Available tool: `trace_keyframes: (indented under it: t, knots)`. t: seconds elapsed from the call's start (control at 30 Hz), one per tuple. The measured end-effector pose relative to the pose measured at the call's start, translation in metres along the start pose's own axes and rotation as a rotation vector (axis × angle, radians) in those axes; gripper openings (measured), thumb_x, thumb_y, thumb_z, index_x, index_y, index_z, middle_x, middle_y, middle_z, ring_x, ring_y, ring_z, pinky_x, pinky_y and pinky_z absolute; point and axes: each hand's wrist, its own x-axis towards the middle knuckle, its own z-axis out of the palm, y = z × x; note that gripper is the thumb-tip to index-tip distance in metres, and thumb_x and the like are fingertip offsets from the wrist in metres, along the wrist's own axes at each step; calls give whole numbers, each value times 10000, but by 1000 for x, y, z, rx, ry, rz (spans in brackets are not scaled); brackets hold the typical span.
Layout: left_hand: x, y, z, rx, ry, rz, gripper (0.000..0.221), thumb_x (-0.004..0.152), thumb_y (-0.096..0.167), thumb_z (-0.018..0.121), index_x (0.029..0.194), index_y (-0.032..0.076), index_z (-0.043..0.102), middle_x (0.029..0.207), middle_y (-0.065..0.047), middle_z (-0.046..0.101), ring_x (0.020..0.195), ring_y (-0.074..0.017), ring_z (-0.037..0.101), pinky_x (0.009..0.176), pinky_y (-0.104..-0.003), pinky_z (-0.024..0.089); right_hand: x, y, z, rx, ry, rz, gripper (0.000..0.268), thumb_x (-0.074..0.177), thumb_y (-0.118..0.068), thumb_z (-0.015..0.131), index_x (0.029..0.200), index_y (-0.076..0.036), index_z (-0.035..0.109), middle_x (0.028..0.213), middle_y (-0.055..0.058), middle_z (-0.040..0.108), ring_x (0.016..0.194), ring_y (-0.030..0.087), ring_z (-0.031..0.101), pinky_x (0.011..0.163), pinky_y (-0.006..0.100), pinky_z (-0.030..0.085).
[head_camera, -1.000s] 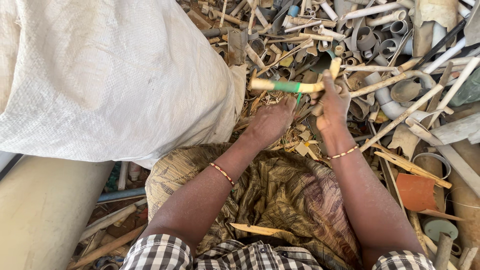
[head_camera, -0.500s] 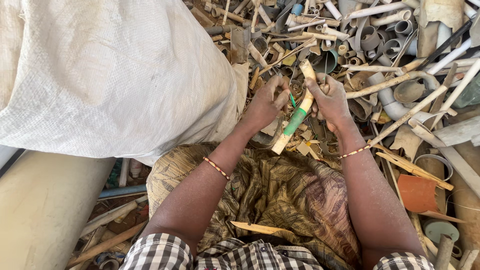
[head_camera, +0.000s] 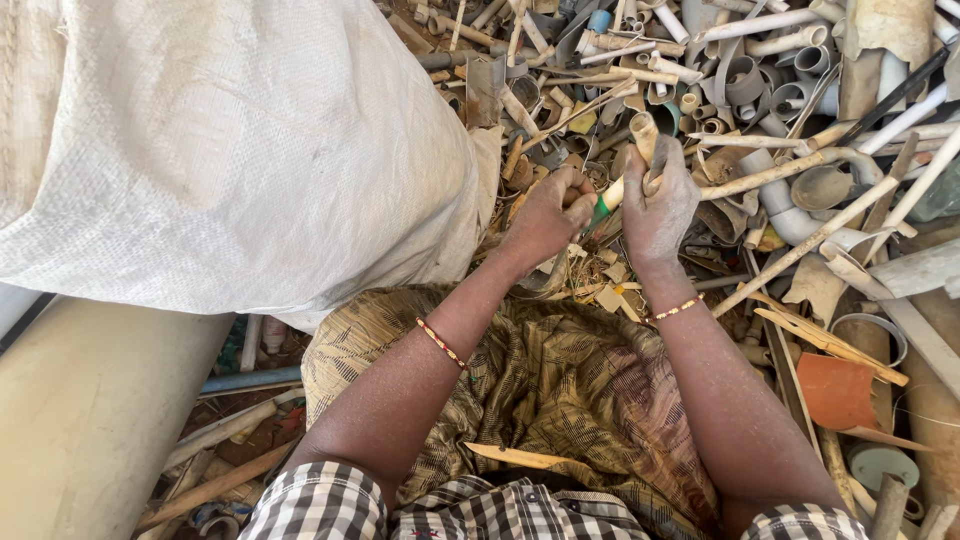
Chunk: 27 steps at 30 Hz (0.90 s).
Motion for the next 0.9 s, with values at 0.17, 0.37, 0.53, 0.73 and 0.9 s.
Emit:
trace_keyframes:
  t: [0.17, 0.37, 0.53, 0.73, 0.9]
  knots:
    - [0, 6, -15, 215, 144, 255, 228, 1017, 133, 569, 1224, 64, 634, 981, -122, 698, 882, -240, 674, 818, -408, 547, 14, 6, -10, 282, -80, -36, 161, 1169, -119, 676, 1137, 23, 608, 916, 97, 668, 808, 174, 619, 676, 311, 521]
    - [-7, 12, -22, 561, 53, 310, 260, 962, 266, 675, 1107, 61, 743, 1017, -160, 704, 935, -333, 704, 870, -478, 534, 13, -15, -31, 594, -308, 287, 232, 1083, -199, 650, 1207, -18, 577, 953, 16, 656, 631, 46, 568, 496, 200, 476]
    - [-13, 28, -20, 799, 32, 258, 237, 918, 254, 714, 999, 32, 730, 1018, -161, 688, 907, -312, 717, 883, -479, 550, 21, -27, -43, 420, -400, 126, 177, 1072, -156, 669, 1178, -23, 622, 1023, 42, 740, 650, 81, 577, 574, 237, 476]
    - [-16, 29, -15, 904, 126, 440, 194, 892, 177, 729, 957, -1, 689, 1041, -157, 666, 785, -273, 715, 800, -426, 601, 18, -26, -42, 313, -317, -109, 171, 1080, -133, 727, 1157, -18, 626, 1058, 86, 757, 882, 147, 703, 774, 300, 559]
    - [-12, 18, -2, 942, 159, 445, 155, 945, 143, 690, 992, -4, 680, 926, -123, 652, 710, -220, 683, 719, -381, 619, 14, -29, -36, 114, -142, -83, 183, 1039, -128, 786, 1085, -13, 651, 943, 93, 759, 762, 173, 687, 688, 327, 529]
